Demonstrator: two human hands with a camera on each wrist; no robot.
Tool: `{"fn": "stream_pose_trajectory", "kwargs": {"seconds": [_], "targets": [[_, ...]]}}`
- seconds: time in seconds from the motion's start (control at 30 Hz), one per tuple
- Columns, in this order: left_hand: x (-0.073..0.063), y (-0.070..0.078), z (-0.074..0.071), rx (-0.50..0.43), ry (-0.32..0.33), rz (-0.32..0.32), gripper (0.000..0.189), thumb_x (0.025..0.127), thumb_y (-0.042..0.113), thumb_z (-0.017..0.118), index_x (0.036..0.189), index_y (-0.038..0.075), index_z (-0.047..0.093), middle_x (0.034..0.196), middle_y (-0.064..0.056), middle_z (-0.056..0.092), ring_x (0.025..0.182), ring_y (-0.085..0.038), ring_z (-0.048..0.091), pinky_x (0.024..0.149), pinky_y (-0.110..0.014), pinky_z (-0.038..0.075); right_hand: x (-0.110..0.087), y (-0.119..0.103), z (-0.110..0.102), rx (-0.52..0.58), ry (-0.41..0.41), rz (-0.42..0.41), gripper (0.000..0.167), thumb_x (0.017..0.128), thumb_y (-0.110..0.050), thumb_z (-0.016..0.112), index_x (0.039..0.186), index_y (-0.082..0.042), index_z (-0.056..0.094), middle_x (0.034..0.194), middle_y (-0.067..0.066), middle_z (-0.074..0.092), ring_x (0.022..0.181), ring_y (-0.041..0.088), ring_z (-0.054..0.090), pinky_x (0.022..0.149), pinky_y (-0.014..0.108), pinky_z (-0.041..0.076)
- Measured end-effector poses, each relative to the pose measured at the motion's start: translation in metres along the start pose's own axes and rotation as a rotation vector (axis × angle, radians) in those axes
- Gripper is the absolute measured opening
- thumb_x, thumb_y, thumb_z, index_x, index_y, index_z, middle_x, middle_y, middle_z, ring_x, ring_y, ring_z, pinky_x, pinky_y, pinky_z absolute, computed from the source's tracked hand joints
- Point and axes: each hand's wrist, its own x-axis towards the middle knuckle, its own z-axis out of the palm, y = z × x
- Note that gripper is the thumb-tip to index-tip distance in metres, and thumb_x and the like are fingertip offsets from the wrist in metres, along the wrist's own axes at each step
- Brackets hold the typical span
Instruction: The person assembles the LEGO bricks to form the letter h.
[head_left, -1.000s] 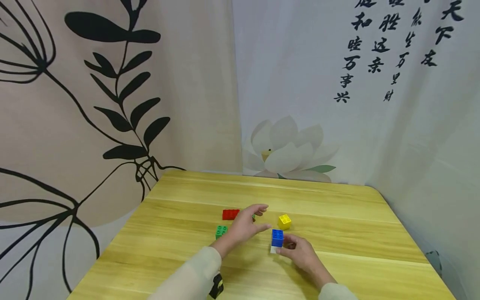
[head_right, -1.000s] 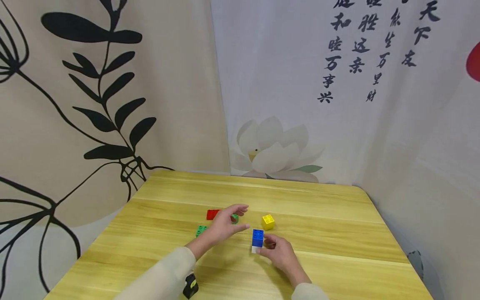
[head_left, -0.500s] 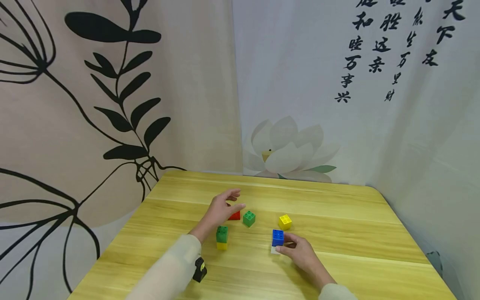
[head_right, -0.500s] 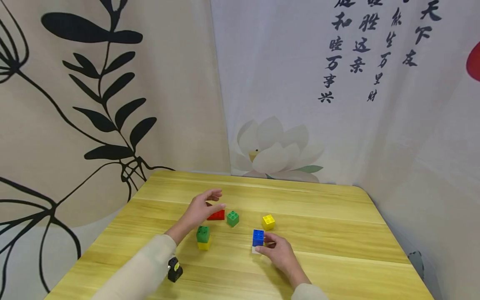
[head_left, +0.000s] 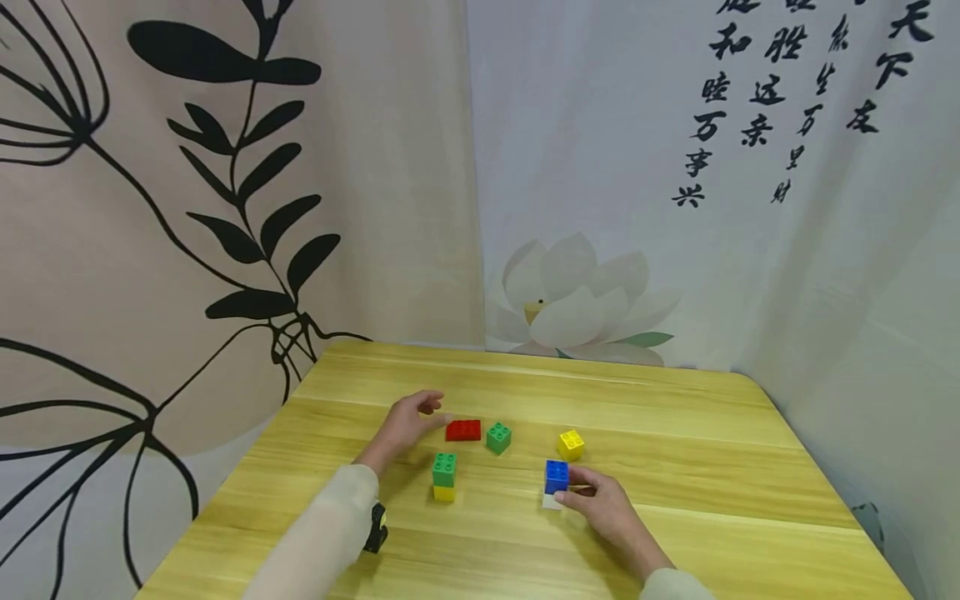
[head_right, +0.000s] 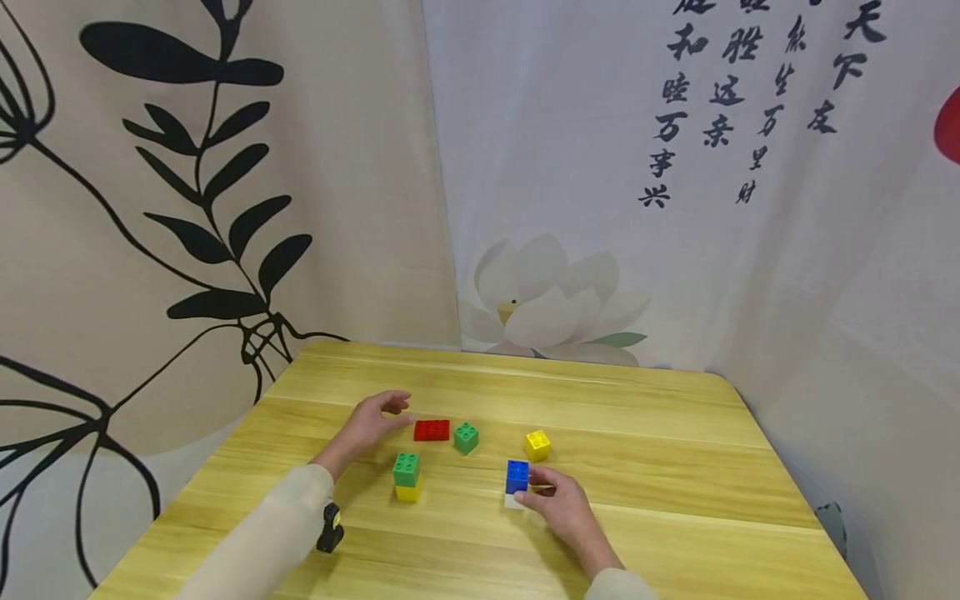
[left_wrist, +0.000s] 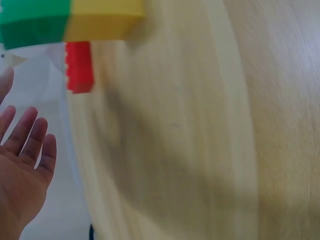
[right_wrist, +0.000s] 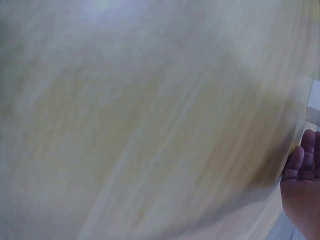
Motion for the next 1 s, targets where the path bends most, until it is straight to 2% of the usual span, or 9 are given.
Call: {"fn": "stream_pose_trajectory", "kwargs": {"seconds": [0.23, 0.47, 0.6, 0.87, 1.0], "targets": [[0.009, -0.016, 0.008, 0.024, -0.087, -0.007, 0.051, 0.091, 0.02, 0.074, 0.136, 0.003, 0.057, 0.121, -0.013, 0.062, 0.114, -0.032, 0.056, 0.093, -0.047, 0.048, 0.001, -0.001, -0.003, -0.015, 0.004, -0.004, 0.05, 0.085, -0.018, 0.08, 0.127, 0.001, 0.064, 0.114, 0.011, 0.067, 0.096, 0.022, 0.064, 0.081, 0.036, 0.053], [0.02, -0.023, 0.014, 0.062, -0.095, -0.026, 0.05, 0.09, 0.02, 0.076, 0.134, 0.005, 0.059, 0.12, -0.009, 0.062, 0.11, -0.027, 0.057, 0.094, -0.046, 0.048, 0.003, -0.002, -0.005, -0.015, 0.01, -0.002, 0.049, 0.085, -0.019, 0.08, 0.127, 0.0, 0.064, 0.113, 0.01, 0.067, 0.096, 0.022, 0.064, 0.082, 0.036, 0.053], [0.025, -0.025, 0.017, 0.078, -0.106, -0.011, 0.049, 0.089, 0.019, 0.076, 0.132, 0.004, 0.06, 0.118, -0.009, 0.063, 0.107, -0.025, 0.058, 0.094, -0.045, 0.048, 0.004, -0.001, -0.006, -0.021, 0.017, 0.006, 0.05, 0.085, -0.02, 0.08, 0.128, -0.001, 0.064, 0.113, 0.009, 0.068, 0.097, 0.022, 0.064, 0.083, 0.038, 0.053], [0.018, -0.031, 0.027, 0.099, -0.131, 0.025, 0.044, 0.089, 0.012, 0.075, 0.128, -0.002, 0.062, 0.119, -0.012, 0.064, 0.107, -0.028, 0.059, 0.095, -0.048, 0.047, -0.002, 0.004, -0.006, -0.02, -0.028, -0.001, 0.048, 0.086, -0.021, 0.079, 0.126, 0.002, 0.064, 0.113, 0.01, 0.068, 0.098, 0.024, 0.064, 0.083, 0.04, 0.053], [0.017, -0.033, 0.027, 0.133, -0.103, 0.035, 0.039, 0.089, 0.01, 0.075, 0.124, -0.002, 0.065, 0.119, -0.013, 0.064, 0.109, -0.029, 0.059, 0.097, -0.048, 0.047, -0.001, 0.005, -0.004, -0.036, -0.035, -0.021, 0.049, 0.087, -0.025, 0.078, 0.126, 0.001, 0.064, 0.112, 0.01, 0.068, 0.1, 0.025, 0.064, 0.084, 0.041, 0.053]]}}
